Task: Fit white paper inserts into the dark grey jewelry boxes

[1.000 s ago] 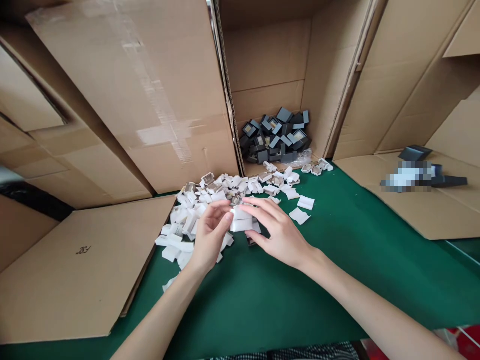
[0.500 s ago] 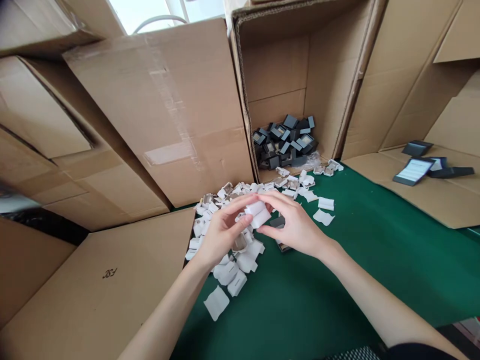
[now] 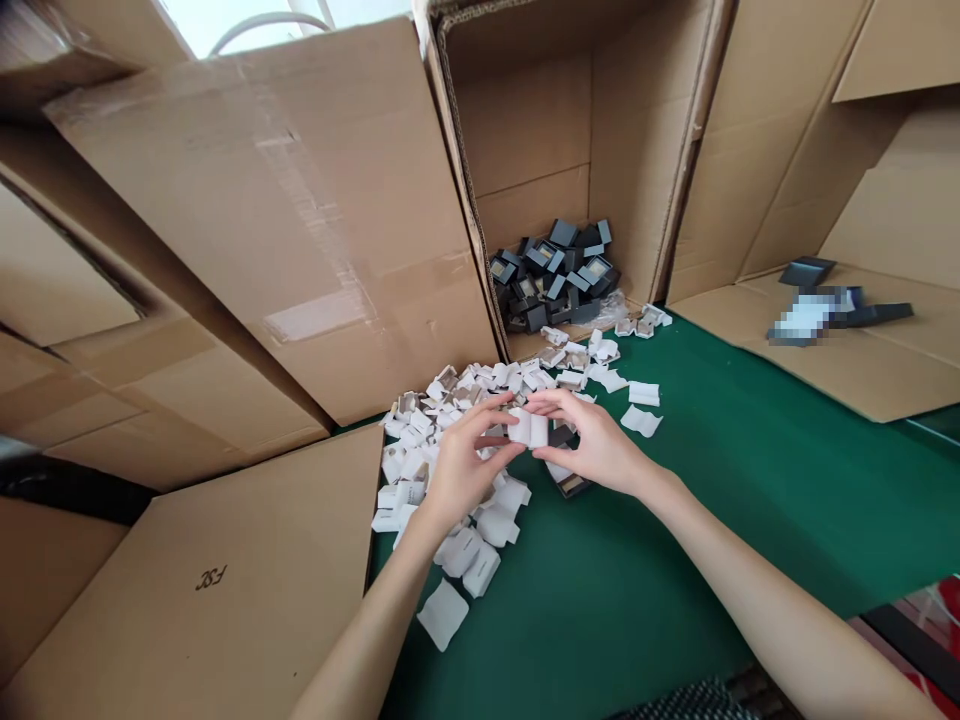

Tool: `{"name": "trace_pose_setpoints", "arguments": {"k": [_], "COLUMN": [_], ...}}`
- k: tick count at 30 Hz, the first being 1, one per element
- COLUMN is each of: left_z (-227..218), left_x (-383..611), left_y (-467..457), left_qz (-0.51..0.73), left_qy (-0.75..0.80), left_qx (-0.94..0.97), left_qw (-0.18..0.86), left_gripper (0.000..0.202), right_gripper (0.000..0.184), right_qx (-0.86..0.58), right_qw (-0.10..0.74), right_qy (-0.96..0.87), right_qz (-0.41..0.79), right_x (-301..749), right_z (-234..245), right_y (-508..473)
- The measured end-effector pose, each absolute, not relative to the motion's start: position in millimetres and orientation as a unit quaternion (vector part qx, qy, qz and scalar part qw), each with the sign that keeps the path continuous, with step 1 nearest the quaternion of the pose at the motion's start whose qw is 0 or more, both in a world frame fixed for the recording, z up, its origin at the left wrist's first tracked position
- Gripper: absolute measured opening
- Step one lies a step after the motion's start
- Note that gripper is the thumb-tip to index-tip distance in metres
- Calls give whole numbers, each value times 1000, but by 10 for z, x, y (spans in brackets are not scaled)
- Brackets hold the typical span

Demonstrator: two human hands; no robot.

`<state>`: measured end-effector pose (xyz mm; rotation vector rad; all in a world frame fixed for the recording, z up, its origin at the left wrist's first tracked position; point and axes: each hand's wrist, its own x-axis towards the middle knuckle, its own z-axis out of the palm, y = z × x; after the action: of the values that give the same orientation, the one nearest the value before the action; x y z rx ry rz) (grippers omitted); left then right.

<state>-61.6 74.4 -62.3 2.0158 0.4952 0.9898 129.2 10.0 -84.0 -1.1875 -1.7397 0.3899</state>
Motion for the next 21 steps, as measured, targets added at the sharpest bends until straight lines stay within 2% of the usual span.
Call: {"name": "trace_pose_setpoints", "arguments": {"k": [2,6,8,16,21], "left_z": [-636,-659,-659,-543,-523], "left_x": [-646,-650,-634,-681,-705], "left_y": [782,813,810,825,824], "left_qz": [366,340,345,359,349], "left_qy": [190,226,238,213,219], "left_qx": [838,877,878,867,873], "left_qw": [357,252,231,272,260], "left_gripper": [18,41,44,40,39], "right_gripper": [46,42,42,41,35], "right_qx": [-488,-475,-459,-436,-419], "right_qw": [447,416,414,467,462], "right_qy": [-737,-771,-784,-766,-778], "right_qz": [137,81,54,78,81], "right_x": [1319,1334,1331,1332,1319], "right_z": [-862,-858,-826,-654,-620], "right_y": [125,151,147,65,36]}}
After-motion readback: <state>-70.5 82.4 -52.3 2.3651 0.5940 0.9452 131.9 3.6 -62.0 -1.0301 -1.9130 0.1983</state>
